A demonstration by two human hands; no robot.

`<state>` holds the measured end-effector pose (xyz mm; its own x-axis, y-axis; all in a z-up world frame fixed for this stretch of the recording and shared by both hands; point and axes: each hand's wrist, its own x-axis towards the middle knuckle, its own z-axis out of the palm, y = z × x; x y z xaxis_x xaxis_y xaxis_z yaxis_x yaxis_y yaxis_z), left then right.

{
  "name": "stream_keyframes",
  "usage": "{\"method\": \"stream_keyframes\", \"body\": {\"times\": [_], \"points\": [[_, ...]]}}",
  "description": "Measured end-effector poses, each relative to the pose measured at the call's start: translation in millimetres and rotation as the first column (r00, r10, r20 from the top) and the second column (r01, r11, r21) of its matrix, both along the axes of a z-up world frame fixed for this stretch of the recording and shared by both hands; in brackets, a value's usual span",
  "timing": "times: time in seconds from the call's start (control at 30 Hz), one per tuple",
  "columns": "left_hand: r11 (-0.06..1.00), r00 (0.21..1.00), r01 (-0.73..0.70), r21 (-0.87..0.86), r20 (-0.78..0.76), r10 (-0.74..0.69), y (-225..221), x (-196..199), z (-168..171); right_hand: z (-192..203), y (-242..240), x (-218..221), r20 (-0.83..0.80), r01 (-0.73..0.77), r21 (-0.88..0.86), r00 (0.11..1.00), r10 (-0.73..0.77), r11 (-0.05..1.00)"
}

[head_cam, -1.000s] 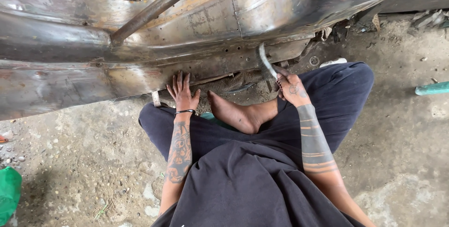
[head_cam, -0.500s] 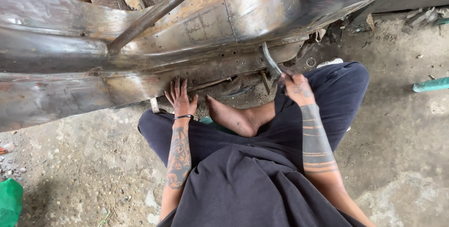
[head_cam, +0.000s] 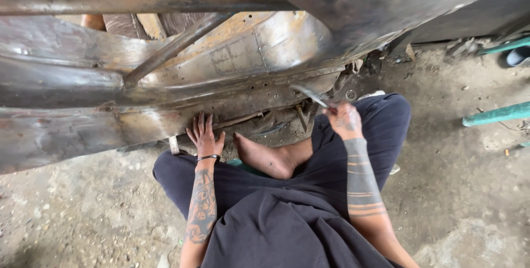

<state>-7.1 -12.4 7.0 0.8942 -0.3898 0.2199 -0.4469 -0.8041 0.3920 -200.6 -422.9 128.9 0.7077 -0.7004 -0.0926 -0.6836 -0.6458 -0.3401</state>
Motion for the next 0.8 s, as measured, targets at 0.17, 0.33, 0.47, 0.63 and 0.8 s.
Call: {"method": "stream_keyframes", "body": {"times": [0.17, 0.33, 0.47, 0.63, 0.8], "points": [[0.999, 0.998, 0.033, 0.010, 0.050, -0.033, 3.0, 5.5, -9.8, 11.0, -2.7, 10.3, -0.064, -0.140, -0.311, 0.990, 0.126, 0.940], [1.000, 0.999, 0.001, 0.016, 0.041, -0.002, 1.9, 4.6, -10.8, -17.8, -83.2, 0.8, -0.035, -0.022, -0.521, 0.999, 0.004, 0.853], [0.999, 1.000, -0.016, 0.049, 0.023, 0.015, 1.2, 3.7, -9.2, -23.3, -133.8, -0.7, 0.008, -0.089, -0.427, 0.995, 0.103, 0.900], [0.997, 1.000, -0.022, 0.073, -0.011, 0.023, 2.1, 4.1, -10.9, 2.6, -80.2, 37.3, -0.120, -0.221, -0.292, 0.974, 0.193, 0.931], [0.989, 0.998, -0.029, 0.147, -0.042, 0.036, 1.1, 2.2, -1.2, -30.3, -58.0, 59.5, -0.020, -0.280, -0.151, 0.960, 0.280, 0.948]]}}
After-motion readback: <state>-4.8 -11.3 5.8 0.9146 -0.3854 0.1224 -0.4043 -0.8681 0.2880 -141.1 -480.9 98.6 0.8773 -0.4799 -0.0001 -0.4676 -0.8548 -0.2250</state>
